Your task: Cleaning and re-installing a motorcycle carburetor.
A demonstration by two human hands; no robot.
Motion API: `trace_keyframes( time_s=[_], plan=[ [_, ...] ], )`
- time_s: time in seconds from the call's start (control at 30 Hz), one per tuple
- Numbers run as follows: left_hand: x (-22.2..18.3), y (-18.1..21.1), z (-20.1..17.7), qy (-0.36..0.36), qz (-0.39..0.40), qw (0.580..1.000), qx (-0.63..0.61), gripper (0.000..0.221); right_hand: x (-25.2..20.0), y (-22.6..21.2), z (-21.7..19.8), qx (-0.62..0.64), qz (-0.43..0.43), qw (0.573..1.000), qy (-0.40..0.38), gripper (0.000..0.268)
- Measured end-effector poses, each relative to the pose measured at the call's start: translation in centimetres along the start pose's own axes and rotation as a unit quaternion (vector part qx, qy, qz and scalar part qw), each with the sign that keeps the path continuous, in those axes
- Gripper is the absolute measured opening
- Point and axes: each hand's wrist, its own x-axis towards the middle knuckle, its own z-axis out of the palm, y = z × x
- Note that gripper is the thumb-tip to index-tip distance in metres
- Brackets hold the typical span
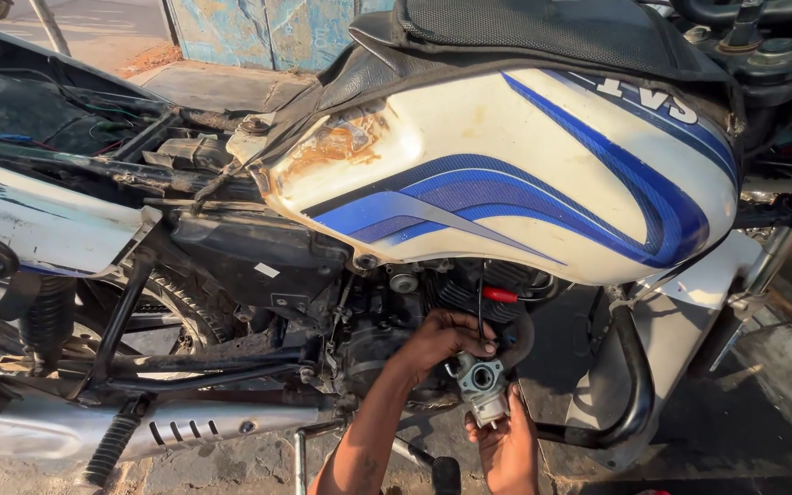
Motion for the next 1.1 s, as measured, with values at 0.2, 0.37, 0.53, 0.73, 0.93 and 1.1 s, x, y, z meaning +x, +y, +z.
trace_keyframes(
  time_s=[0.2,0.37,0.53,0.73,0.93,1.1],
  plan=[
    [-1.1,0.4,-0.1,-0.008,-0.037,0.999,0.012,0.024,-0.5,-0.8,0.2,0.038,0.028,0.997,-0.059,0.039],
    [-0.6,-1.3,-0.3,-0.051,-0.049,0.997,-0.042,0.026,2.1,0.8,-3.3,0.207,0.063,0.948,-0.232,0.049],
    [0.4,-3.0,0.3,-0.050,0.029,0.998,-0.015,0.043,2.6,1.3,-3.2,0.082,-0.048,0.976,-0.195,0.076],
    [0.2,-3.9,0.7,-0.032,0.082,0.996,0.018,0.037,1.6,1.7,-1.1,-0.290,-0.341,0.894,0.004,0.075],
    [0.1,-3.7,1.4,-0.054,0.087,0.995,-0.015,0.029,-0.5,-0.9,-0.7,-0.265,-0.120,0.952,0.094,0.052],
    [-0.2,-2.9,1.3,-0.055,0.078,0.995,-0.018,0.030,0.4,-1.6,-3.3,0.103,0.006,0.979,-0.178,0.085]
  ],
)
